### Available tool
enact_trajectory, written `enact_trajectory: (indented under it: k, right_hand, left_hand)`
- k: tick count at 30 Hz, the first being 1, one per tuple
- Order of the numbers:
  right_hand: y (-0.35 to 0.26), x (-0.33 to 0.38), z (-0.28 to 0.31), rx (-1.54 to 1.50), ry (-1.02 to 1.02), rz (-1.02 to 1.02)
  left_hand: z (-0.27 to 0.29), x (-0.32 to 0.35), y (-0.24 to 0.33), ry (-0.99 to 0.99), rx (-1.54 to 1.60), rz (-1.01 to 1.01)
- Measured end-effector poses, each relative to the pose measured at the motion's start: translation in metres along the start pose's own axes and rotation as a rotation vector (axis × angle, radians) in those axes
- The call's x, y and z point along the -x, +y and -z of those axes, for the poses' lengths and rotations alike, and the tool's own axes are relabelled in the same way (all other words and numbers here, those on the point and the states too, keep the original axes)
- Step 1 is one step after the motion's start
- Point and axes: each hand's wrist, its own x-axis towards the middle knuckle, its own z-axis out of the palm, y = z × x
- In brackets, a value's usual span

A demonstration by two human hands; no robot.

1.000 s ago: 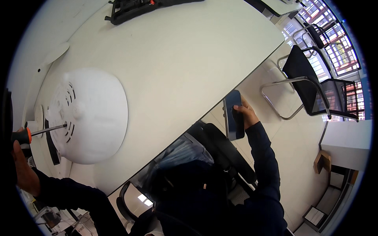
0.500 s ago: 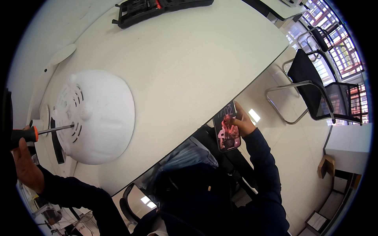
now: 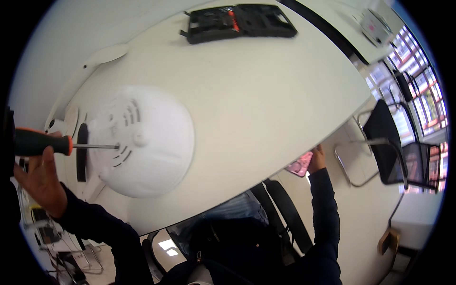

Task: The person uses a screwdriver to tighten screws on the base of a white ceiling fan. The person holds the fan steady with one hand while turning the screwdriver with the other. The task is performed on a white table in an office setting.

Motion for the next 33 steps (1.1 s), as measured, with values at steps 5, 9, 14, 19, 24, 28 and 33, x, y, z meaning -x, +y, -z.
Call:
enact_trajectory:
  k: [5, 9, 14, 19, 24, 28, 33]
  right_hand:
    - [-0.017, -0.121, 0.063, 0.372, 0.049, 0.151]
    - [-0.024, -0.157, 0.033, 0.932, 0.203, 0.272]
    - [-0.019, -0.165, 0.006, 1.367, 0.28, 0.348]
    - [-0.013, -0.165, -0.006, 1.548, 0.28, 0.36]
    - [-0.01, -0.165, -0.015, 1.64, 0.252, 0.361]
    - [-0.009, -0.164, -0.017, 1.691, 0.234, 0.382]
    - [-0.013, -0.158, -0.017, 1.751, 0.216, 0.388]
  left_hand:
    - [-0.012, -0.006, 0.012, 0.023, 0.133, 0.029]
    - [-0.015, -0.005, 0.002, 0.058, 0.213, -0.003]
    - [-0.015, -0.014, 0.01, 0.121, 0.262, -0.052]
    - [-0.017, -0.011, 0.009, 0.115, 0.325, -0.08]
    - [-0.017, -0.007, 0.002, 0.11, 0.377, -0.11]
    - [-0.018, 0.0, 0.002, 0.148, 0.357, -0.08]
    - [-0.019, 0.003, 0.003, 0.176, 0.345, -0.06]
